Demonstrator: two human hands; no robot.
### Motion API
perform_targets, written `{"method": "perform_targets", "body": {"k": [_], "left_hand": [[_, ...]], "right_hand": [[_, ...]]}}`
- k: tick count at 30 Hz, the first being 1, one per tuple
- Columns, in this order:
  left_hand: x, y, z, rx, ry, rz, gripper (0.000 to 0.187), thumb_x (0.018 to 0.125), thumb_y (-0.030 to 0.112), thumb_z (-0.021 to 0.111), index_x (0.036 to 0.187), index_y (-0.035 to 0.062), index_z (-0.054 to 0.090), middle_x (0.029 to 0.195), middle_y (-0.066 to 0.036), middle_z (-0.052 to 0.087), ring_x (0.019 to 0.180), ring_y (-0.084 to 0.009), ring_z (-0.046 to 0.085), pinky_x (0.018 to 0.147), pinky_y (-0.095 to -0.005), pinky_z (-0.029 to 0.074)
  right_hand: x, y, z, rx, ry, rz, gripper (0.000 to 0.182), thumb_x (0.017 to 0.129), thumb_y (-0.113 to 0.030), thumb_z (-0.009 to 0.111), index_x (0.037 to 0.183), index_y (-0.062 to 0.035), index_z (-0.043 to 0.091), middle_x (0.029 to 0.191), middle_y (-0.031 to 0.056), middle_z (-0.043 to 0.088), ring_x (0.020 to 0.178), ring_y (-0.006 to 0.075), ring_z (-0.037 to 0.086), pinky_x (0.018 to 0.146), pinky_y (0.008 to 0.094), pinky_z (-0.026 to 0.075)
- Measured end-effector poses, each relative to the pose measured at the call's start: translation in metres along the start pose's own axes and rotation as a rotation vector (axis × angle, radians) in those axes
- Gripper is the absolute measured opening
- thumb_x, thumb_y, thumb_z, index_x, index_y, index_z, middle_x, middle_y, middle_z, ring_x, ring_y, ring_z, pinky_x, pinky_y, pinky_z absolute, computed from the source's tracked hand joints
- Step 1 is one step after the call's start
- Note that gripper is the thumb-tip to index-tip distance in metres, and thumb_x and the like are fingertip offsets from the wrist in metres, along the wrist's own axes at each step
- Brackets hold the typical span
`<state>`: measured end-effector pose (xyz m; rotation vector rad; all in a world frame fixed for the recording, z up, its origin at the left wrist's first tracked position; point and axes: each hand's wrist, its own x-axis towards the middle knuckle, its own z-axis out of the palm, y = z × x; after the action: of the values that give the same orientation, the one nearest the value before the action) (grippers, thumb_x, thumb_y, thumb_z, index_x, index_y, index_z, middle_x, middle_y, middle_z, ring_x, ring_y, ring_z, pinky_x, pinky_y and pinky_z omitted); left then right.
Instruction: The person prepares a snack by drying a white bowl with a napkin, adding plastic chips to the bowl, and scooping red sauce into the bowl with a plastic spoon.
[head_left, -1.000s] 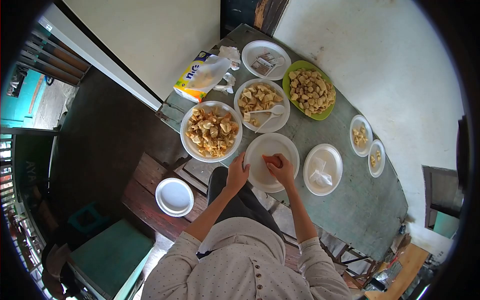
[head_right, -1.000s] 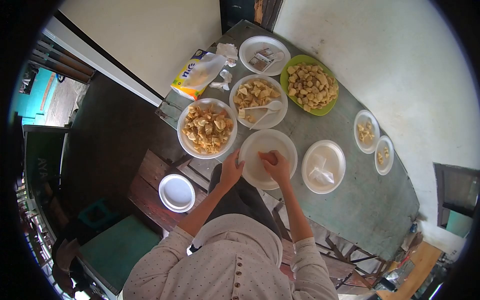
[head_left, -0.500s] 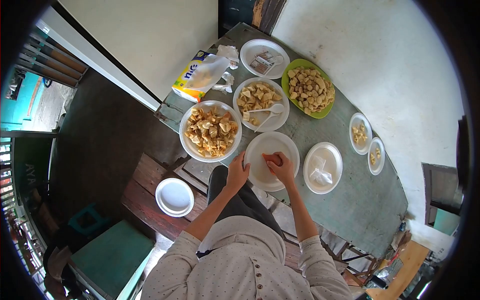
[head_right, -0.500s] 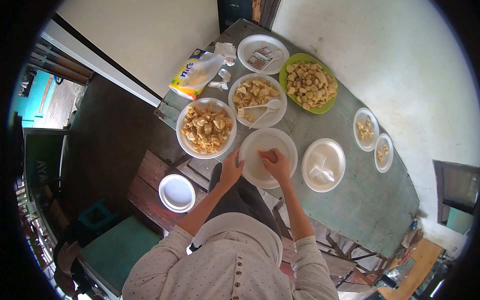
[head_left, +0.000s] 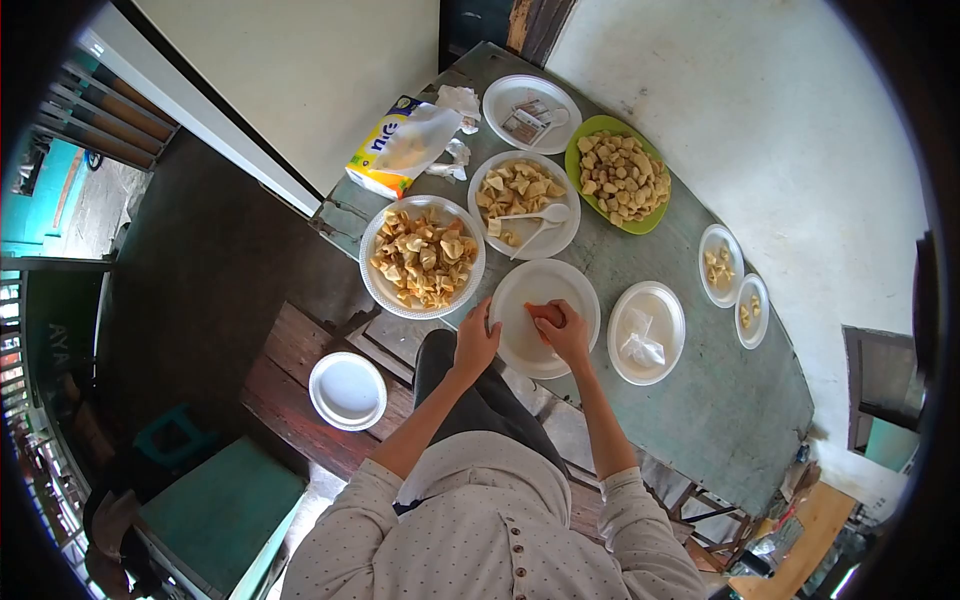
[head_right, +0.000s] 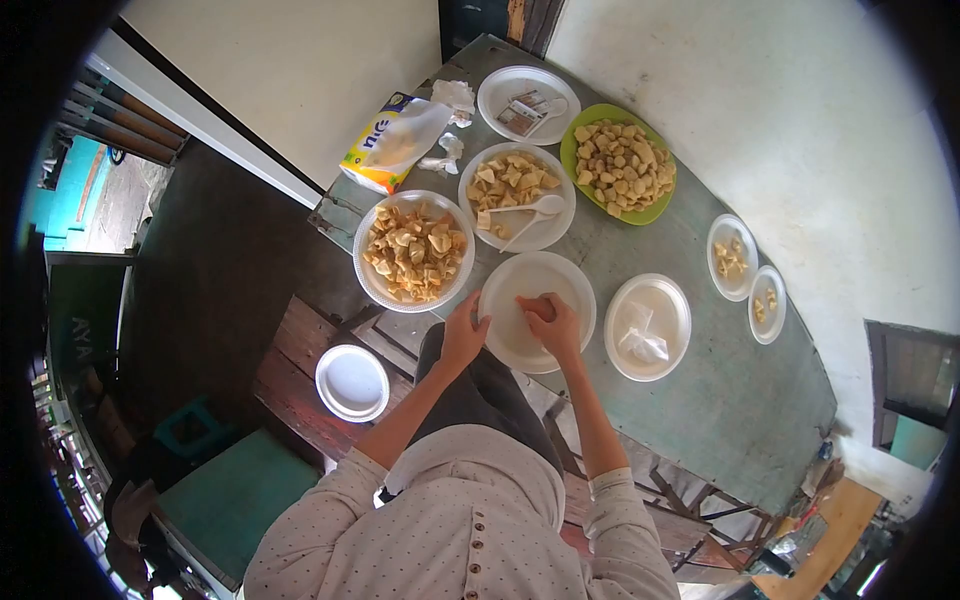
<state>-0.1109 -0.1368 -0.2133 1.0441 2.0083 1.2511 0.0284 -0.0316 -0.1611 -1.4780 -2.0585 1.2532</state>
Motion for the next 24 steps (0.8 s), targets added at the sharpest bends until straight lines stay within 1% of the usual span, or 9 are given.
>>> {"method": "perform_targets", "body": {"k": [2, 4, 6, 12, 14, 17, 19, 21, 24], "left_hand": [[0.0, -0.003, 0.002, 0.008, 0.029, 0.027, 0.05, 0.07, 0.006, 0.063, 0.116, -0.0004, 0.045, 0.084, -0.015, 0.057, 0.05, -0.0192, 0.053, 0.053, -0.0299, 0.044], [0.0, -0.005, 0.003, 0.008, 0.034, 0.043, 0.05, 0.07, 0.006, 0.063, 0.117, -0.0003, 0.045, 0.084, -0.014, 0.057, 0.05, -0.0192, 0.053, 0.053, -0.03, 0.044], [0.001, -0.005, 0.003, 0.008, 0.04, 0.058, 0.05, 0.071, 0.006, 0.063, 0.117, -0.0002, 0.045, 0.083, -0.014, 0.058, 0.05, -0.0191, 0.053, 0.052, -0.0301, 0.044], [0.001, 0.002, -0.003, -0.04, 0.009, -0.025, 0.046, 0.071, 0.005, 0.062, 0.114, 0.0013, 0.045, 0.082, -0.013, 0.058, 0.051, -0.0193, 0.056, 0.05, -0.0307, 0.045], [-0.001, 0.007, -0.009, -0.159, -0.065, -0.19, 0.045, 0.071, 0.006, 0.061, 0.113, 0.004, 0.045, 0.083, -0.016, 0.058, 0.059, -0.0269, 0.059, 0.058, -0.0356, 0.046], [-0.006, 0.008, -0.016, -0.215, -0.074, -0.277, 0.046, 0.071, 0.007, 0.061, 0.113, 0.0065, 0.044, 0.081, -0.015, 0.059, 0.057, -0.0262, 0.059, 0.057, -0.0356, 0.046], [-0.011, 0.002, -0.015, -0.234, -0.021, -0.296, 0.046, 0.071, 0.008, 0.062, 0.113, 0.0077, 0.044, 0.08, -0.015, 0.059, 0.058, -0.0261, 0.059, 0.057, -0.0355, 0.046], [-0.013, -0.002, -0.016, -0.217, -0.042, -0.285, 0.045, 0.071, 0.008, 0.062, 0.113, 0.0066, 0.044, 0.08, -0.015, 0.059, 0.06, -0.0269, 0.059, 0.058, -0.0357, 0.046], [-0.02, -0.001, -0.017, -0.16, 0.021, -0.254, 0.043, 0.072, 0.009, 0.062, 0.111, 0.0052, 0.044, 0.081, -0.016, 0.059, 0.066, -0.028, 0.06, 0.059, -0.0364, 0.047]], "right_hand": [[0.0, -0.002, -0.001, 0.012, 0.0, -0.012, 0.031, 0.067, -0.015, 0.064, 0.094, -0.0008, 0.057, 0.074, 0.0119, 0.063, 0.065, 0.0178, 0.061, 0.06, 0.0284, 0.047], [0.0, -0.004, -0.003, -0.014, -0.049, 0.066, 0.035, 0.067, -0.021, 0.067, 0.096, -0.0032, 0.058, 0.082, 0.012, 0.063, 0.075, 0.0208, 0.062, 0.068, 0.0297, 0.048], [0.0, -0.009, -0.005, -0.013, -0.056, 0.087, 0.035, 0.067, -0.021, 0.067, 0.096, -0.0034, 0.058, 0.082, 0.0119, 0.063, 0.075, 0.0208, 0.062, 0.068, 0.0296, 0.048], [0.001, -0.009, -0.005, -0.032, -0.07, 0.075, 0.036, 0.066, -0.021, 0.067, 0.096, -0.0034, 0.058, 0.083, 0.0117, 0.063, 0.076, 0.0211, 0.061, 0.07, 0.0296, 0.047], [0.002, -0.01, -0.004, -0.024, -0.101, 0.061, 0.036, 0.066, -0.021, 0.067, 0.096, -0.0033, 0.058, 0.083, 0.0118, 0.062, 0.077, 0.0213, 0.061, 0.07, 0.0295, 0.047], [0.003, -0.008, -0.002, -0.026, -0.141, -0.004, 0.035, 0.066, -0.021, 0.067, 0.096, -0.0031, 0.058, 0.084, 0.0117, 0.062, 0.078, 0.0211, 0.061, 0.071, 0.0292, 0.046], [0.004, -0.009, -0.001, -0.023, -0.181, -0.01, 0.036, 0.066, -0.021, 0.066, 0.096, -0.0029, 0.057, 0.085, 0.0111, 0.062, 0.078, 0.0198, 0.06, 0.071, 0.0286, 0.046], [0.007, -0.005, 0.003, -0.031, -0.206, -0.062, 0.036, 0.066, -0.02, 0.066, 0.097, -0.0033, 0.057, 0.084, 0.0104, 0.062, 0.077, 0.0181, 0.06, 0.071, 0.0279, 0.046], [0.008, -0.001, 0.007, -0.012, -0.205, -0.006, 0.034, 0.067, -0.019, 0.067, 0.096, -0.0041, 0.058, 0.083, 0.0104, 0.062, 0.074, 0.0172, 0.059, 0.069, 0.0273, 0.047]]}}
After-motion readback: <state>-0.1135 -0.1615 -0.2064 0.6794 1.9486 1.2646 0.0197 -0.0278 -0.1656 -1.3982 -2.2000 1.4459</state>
